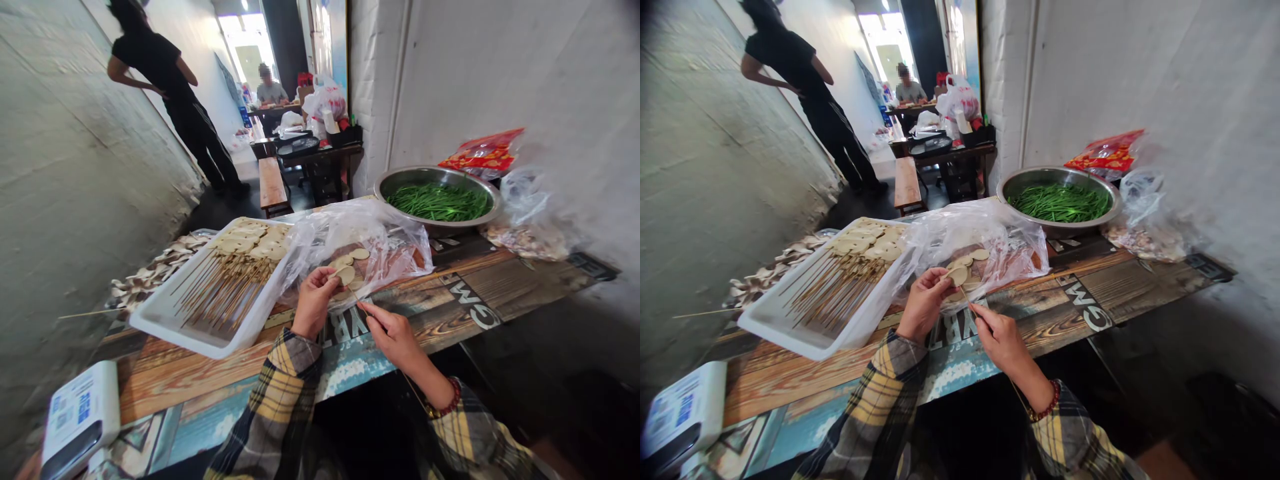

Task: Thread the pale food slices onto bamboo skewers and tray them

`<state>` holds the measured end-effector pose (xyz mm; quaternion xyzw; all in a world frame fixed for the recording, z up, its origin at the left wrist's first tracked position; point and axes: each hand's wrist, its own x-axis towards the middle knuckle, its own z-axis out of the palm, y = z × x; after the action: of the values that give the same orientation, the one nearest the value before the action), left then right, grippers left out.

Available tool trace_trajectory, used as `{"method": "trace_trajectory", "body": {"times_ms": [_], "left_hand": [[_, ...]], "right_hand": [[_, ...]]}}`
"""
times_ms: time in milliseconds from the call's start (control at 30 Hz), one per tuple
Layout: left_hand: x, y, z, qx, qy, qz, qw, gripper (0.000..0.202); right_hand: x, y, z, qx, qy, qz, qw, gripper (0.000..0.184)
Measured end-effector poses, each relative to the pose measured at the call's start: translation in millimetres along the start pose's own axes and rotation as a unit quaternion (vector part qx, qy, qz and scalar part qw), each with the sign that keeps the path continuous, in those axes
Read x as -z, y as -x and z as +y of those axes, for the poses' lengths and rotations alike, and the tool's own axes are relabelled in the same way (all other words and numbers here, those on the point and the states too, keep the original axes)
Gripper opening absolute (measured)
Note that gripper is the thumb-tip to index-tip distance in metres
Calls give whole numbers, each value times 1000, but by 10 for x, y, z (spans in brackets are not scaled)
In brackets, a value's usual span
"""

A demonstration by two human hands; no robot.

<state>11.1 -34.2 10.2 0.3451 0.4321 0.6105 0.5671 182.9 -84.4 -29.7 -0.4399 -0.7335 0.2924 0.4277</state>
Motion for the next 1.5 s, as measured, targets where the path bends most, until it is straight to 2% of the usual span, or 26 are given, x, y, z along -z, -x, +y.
{"method": "trace_trajectory", "body": {"times_ms": [433,733,1000,1333,1500], "left_hand": [[-19,20,21,-42,-79,-13,996,22],[-34,33,-33,5,-41,-37,998,26],[-25,27,-26,55,23,-24,998,34],[-14,32,-30,61,45,-17,997,34],[-9,39,-28,74,62,-15,995,35]], "right_hand": [[-49,-20,36,-3,14,17,1000,37],[-41,-13,30,0,10,33,999,36],[-40,21,50,13,9,31,999,36],[-33,32,19,13,10,41,999,34],[-17,42,18,14,6,27,1000,33]]}}
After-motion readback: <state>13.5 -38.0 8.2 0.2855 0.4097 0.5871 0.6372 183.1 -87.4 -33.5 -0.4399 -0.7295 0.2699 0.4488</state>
